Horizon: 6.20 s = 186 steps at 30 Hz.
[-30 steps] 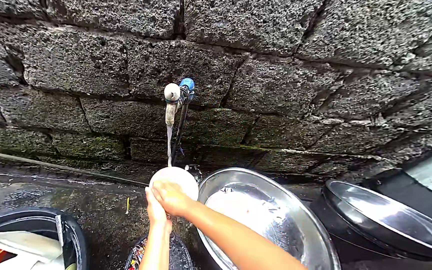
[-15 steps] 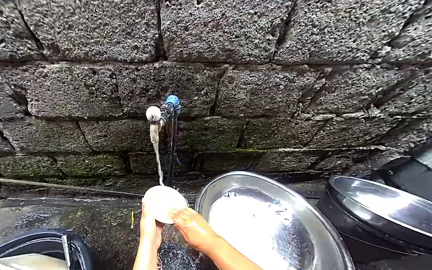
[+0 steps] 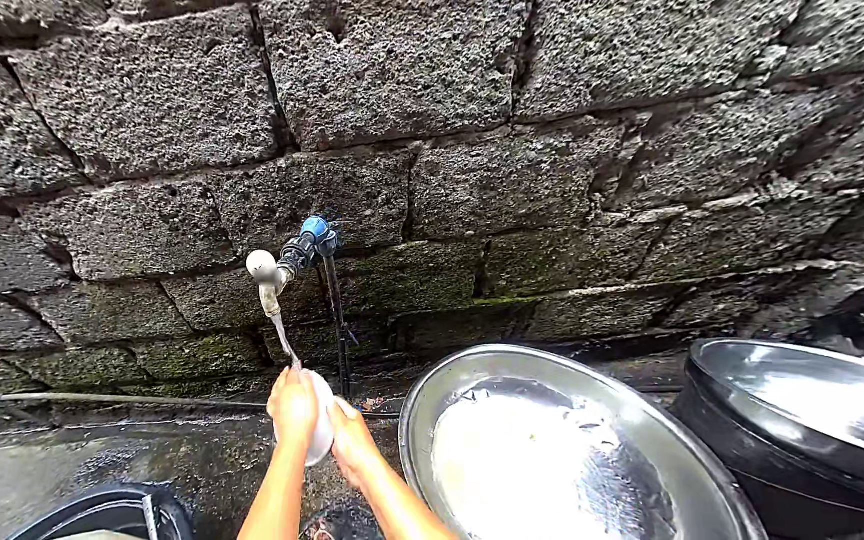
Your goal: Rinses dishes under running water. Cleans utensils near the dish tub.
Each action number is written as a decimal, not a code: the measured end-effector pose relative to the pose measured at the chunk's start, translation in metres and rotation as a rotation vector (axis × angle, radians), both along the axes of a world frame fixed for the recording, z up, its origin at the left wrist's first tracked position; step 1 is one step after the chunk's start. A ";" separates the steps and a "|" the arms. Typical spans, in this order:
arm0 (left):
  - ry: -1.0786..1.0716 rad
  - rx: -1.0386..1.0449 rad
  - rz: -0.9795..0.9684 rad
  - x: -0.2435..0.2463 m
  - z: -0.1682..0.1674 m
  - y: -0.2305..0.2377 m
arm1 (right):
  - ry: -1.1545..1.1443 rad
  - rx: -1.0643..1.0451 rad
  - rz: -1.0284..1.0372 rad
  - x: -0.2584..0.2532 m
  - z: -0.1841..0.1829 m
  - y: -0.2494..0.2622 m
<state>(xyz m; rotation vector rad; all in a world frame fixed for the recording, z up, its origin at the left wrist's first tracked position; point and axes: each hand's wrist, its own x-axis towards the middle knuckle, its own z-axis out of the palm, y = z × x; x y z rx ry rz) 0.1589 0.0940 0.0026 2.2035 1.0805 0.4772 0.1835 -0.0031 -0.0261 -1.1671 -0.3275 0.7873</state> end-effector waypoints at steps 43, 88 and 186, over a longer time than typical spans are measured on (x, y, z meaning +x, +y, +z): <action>0.452 -0.054 -0.548 -0.020 0.095 0.033 | 0.325 0.051 -0.187 -0.006 0.009 -0.003; 0.609 0.354 -0.540 0.007 0.046 -0.028 | 0.313 0.081 -0.311 0.001 0.023 -0.004; 0.503 -0.227 0.103 -0.477 -0.165 0.070 | -0.105 -0.631 0.205 0.051 -0.032 -0.021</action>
